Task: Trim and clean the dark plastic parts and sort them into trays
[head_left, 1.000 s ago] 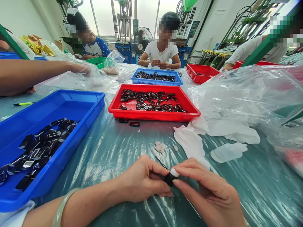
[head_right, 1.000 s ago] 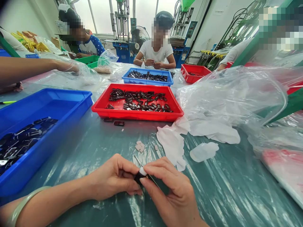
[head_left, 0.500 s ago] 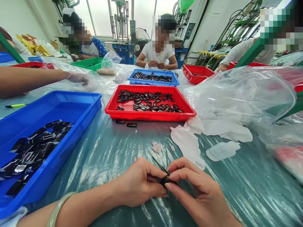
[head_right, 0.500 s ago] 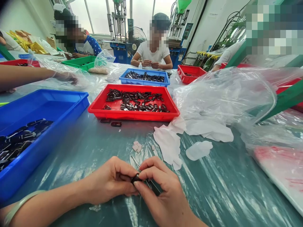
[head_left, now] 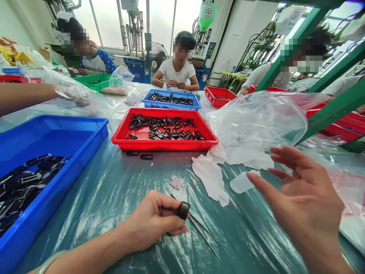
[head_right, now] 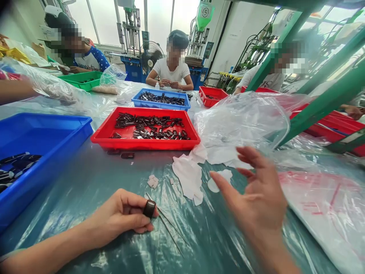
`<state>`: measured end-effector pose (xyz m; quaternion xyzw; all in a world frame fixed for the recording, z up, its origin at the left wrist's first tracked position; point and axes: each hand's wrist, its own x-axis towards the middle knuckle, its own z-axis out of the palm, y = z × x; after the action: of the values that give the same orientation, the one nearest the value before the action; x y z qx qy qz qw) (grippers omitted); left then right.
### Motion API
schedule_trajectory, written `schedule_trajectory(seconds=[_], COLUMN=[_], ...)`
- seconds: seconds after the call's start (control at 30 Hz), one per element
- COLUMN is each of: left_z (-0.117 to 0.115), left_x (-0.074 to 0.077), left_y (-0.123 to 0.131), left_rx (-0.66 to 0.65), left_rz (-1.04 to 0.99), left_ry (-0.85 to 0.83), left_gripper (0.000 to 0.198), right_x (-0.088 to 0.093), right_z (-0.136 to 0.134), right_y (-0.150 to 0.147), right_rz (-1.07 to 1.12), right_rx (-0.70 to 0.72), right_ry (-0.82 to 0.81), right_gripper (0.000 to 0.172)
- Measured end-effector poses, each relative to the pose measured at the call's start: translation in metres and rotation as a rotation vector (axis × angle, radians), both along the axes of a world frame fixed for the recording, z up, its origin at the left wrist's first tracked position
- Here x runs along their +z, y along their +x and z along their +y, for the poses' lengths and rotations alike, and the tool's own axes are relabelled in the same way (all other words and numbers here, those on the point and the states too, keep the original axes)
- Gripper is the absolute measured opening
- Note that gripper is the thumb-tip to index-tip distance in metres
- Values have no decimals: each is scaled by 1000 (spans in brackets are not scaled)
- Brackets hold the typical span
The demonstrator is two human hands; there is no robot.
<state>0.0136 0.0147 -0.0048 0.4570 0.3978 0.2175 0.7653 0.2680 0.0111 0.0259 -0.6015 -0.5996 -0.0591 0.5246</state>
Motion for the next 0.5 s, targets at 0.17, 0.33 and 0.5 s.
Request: schedule_trajectory(seconds=[0.17,0.33,0.5], left_z=[2,2,0], left_x=[8,10,11], left_y=[0,-1,-1], left_rx=[41,31,-6], left_rz=[-15,-47,-75], left_ry=[-12,-8,0], left_gripper=[23,22,20], right_x=[-12,-16,-5], right_z=[12,11,9], right_y=[49,42,17], right_rz=[286,367,384], right_rx=[15,222,202], right_ry=[-522,-760,-654], right_gripper=[82,32,33])
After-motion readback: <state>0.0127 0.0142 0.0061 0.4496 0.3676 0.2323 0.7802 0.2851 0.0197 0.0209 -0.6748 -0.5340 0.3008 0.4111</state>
